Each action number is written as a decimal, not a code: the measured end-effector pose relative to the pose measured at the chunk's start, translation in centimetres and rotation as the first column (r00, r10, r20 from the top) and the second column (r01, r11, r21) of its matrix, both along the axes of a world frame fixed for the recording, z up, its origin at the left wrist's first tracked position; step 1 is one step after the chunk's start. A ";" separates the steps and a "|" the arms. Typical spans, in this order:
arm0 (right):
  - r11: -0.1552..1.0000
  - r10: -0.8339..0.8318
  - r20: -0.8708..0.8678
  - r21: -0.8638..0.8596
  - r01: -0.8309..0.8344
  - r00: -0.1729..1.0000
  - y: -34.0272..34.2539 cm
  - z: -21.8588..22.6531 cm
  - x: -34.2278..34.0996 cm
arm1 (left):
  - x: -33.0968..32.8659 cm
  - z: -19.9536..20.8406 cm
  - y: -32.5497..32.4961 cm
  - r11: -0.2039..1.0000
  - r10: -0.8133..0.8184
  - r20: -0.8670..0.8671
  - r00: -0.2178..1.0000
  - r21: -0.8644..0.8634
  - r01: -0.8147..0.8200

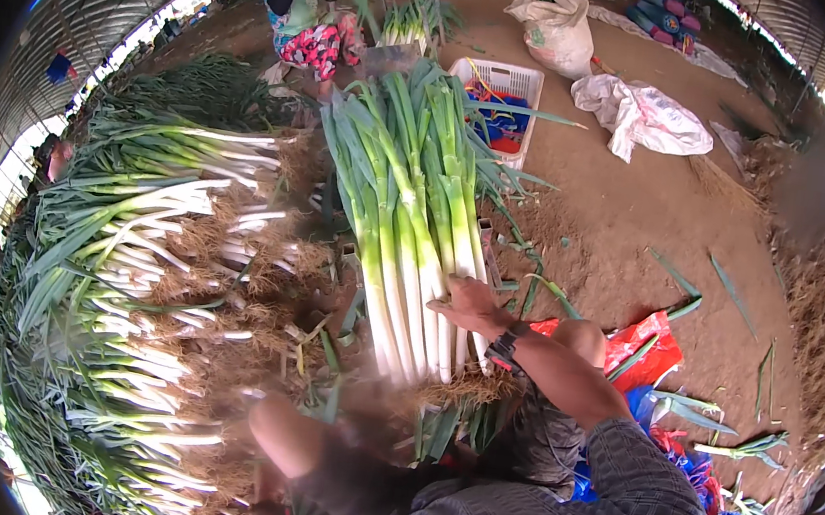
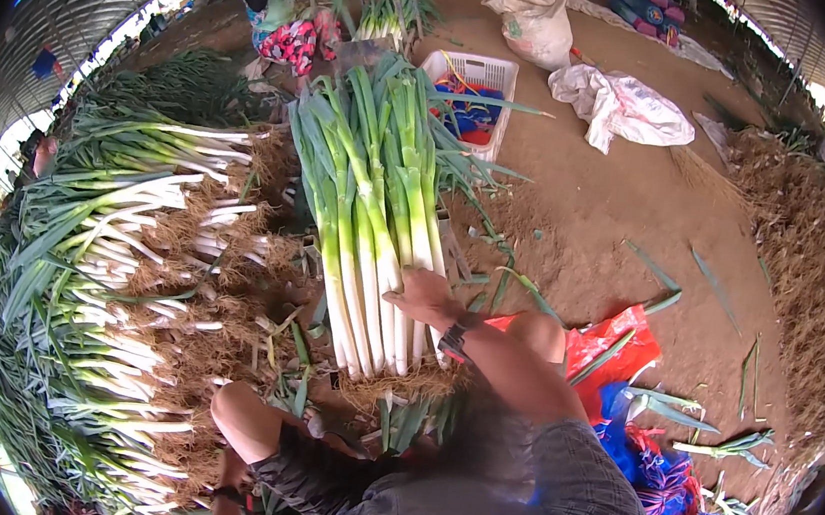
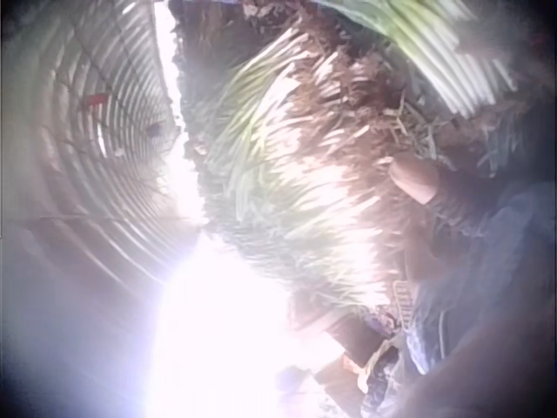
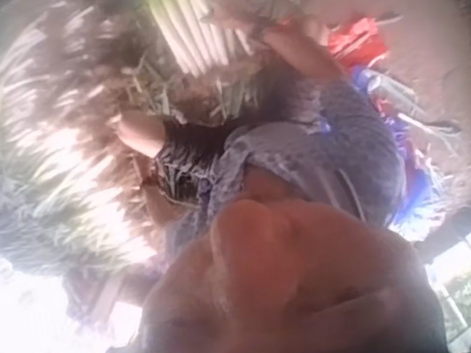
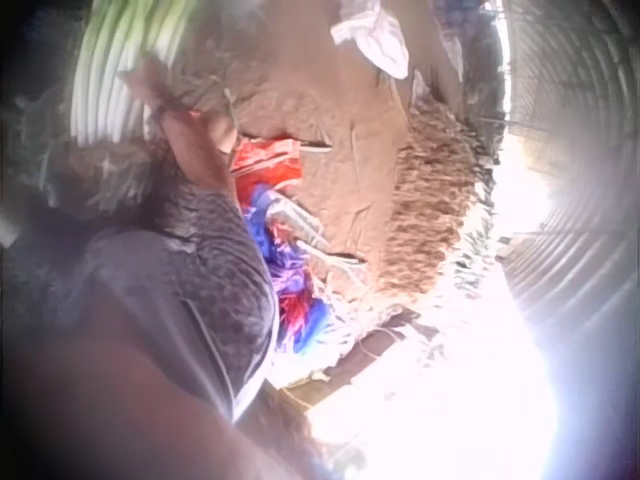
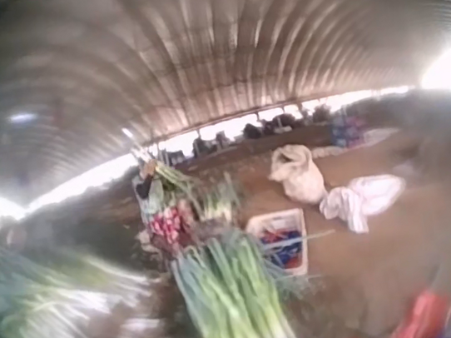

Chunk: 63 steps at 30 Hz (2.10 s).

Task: The person sits on the ground and repeatedly picks up bunches of green onions, trims the roots and outer layers by hand, and places the cleaned onions into a growing pile. The process is repeated continuously with multiple bunches.

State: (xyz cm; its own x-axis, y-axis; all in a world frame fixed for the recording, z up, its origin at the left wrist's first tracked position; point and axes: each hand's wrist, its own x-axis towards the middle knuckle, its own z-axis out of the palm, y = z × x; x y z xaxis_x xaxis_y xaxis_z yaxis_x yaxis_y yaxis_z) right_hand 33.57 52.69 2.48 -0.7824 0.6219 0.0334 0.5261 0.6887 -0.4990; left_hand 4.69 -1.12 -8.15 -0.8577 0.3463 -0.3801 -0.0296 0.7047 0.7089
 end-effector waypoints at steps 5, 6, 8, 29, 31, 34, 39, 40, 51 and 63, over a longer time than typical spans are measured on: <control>0.999 -0.013 0.040 -0.029 0.014 0.999 0.2 -0.6 -1.2 | -5.4 6.4 2.3 0.938 0.071 -0.228 0.971 0.346 0.013; 0.957 -0.034 -0.021 -0.290 0.026 0.999 -0.4 0.3 -1.6 | -6.4 8.5 2.2 0.922 0.100 -0.269 0.958 0.386 0.012; 0.695 -0.172 -0.071 -0.716 0.069 0.983 0.0 2.8 0.4 | -5.0 14.3 10.1 0.914 0.113 -0.304 0.946 0.405 0.021; 0.753 -0.250 -0.231 -0.657 0.038 0.940 3.5 -1.4 0.5 | 15.3 11.0 37.7 0.583 -0.800 -0.005 0.600 0.232 0.779; 0.786 -0.192 -0.157 -0.616 0.055 0.969 3.3 -1.3 -0.2 | 16.7 8.7 38.7 0.521 -0.833 -0.084 0.546 0.211 0.827; 0.944 -0.083 -0.150 -0.330 0.029 0.985 1.2 -1.2 -3.5 | 15.2 1.9 37.9 0.584 -0.731 0.141 0.668 0.636 0.504; 0.995 -0.082 -0.013 -0.055 0.081 0.997 2.1 -1.9 -0.5 | 20.2 7.3 40.6 0.544 -0.833 -0.247 0.495 -0.202 0.815; 0.997 -0.054 0.005 -0.063 0.054 0.999 1.5 -1.0 -0.7 | 20.9 7.7 40.2 0.544 -0.835 -0.253 0.489 -0.241 0.804; 0.998 -0.064 -0.417 -0.032 0.056 0.907 1.3 0.4 0.8 | 24.1 5.9 38.1 0.745 -0.631 -0.276 0.725 0.046 0.665; 1.000 -0.013 0.052 0.003 0.013 0.999 1.6 -0.1 2.5 | 23.1 6.6 39.2 0.558 -0.793 -0.221 0.567 0.109 0.823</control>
State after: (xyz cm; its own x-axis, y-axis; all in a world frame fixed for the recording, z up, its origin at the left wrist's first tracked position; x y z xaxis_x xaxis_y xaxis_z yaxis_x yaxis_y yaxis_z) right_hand 36.04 54.26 2.37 -0.7749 0.6320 -0.0060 0.5604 0.6827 -0.4689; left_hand 27.75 38.03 -1.57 -0.2156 0.9662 -0.1412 0.5893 0.2440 0.7702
